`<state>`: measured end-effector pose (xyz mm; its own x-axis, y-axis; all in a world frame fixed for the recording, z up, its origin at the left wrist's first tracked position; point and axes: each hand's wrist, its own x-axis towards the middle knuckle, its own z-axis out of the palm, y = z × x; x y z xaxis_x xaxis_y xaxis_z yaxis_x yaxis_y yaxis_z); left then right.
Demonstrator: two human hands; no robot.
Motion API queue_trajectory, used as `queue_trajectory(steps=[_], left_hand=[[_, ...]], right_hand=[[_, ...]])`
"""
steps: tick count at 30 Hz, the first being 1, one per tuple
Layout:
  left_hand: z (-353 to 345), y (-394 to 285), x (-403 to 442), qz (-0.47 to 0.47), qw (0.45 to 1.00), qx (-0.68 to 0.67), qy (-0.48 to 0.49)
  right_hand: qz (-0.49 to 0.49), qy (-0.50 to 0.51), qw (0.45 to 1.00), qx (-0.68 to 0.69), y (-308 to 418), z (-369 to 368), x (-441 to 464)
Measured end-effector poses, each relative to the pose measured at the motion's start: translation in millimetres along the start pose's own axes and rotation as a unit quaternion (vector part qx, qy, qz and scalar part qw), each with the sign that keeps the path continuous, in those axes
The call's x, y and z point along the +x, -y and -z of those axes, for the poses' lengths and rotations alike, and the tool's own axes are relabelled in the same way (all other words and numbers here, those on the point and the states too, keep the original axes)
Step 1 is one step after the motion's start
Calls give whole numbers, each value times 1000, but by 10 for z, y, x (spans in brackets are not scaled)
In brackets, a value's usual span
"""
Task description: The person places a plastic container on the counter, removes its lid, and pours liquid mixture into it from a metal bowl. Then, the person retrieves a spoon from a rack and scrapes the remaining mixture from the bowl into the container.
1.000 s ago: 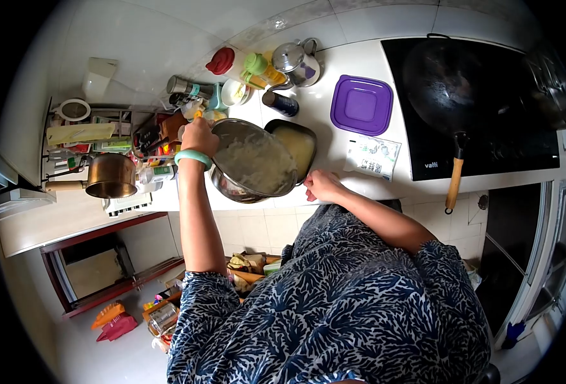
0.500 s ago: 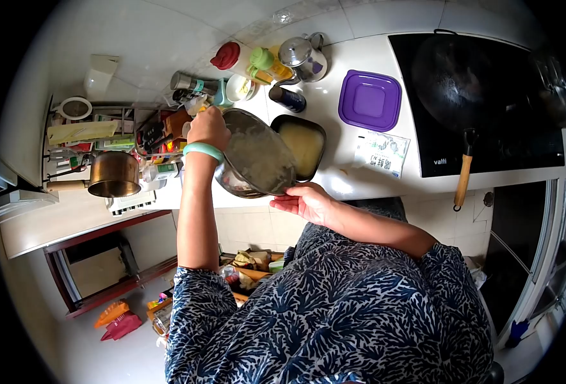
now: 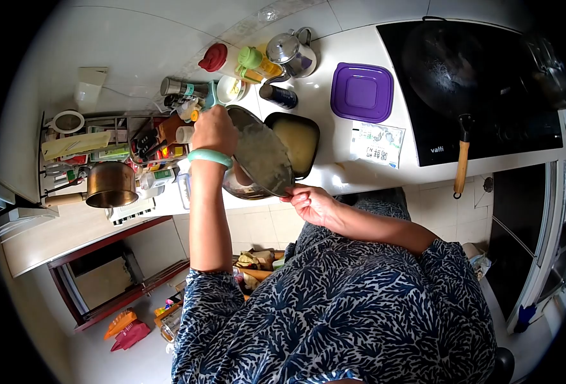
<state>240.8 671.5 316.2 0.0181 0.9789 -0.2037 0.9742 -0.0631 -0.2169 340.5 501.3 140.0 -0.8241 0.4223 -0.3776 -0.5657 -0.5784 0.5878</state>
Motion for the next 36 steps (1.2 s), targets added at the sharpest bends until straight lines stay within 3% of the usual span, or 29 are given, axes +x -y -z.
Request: queue_trajectory(steps=[8,15,20,32,36], left_hand=[[113,-199,-44,22,999,-12,-40],[80,-172,68,34,999,18,8],[42,-108,158,25,1000,6,5],[170,-199,350,37,998,31,46],[127,-195,415,35,996,41,66]], right_hand=[[20,-18,1000,-11,-1,-56,-46],[-2,12,1000,23,14,-69,-63],[-13,-24,999,37,12,-192,-121],[-22,45,995,84,60,-199,-26],[2,1,997,77,43,-284,-56]])
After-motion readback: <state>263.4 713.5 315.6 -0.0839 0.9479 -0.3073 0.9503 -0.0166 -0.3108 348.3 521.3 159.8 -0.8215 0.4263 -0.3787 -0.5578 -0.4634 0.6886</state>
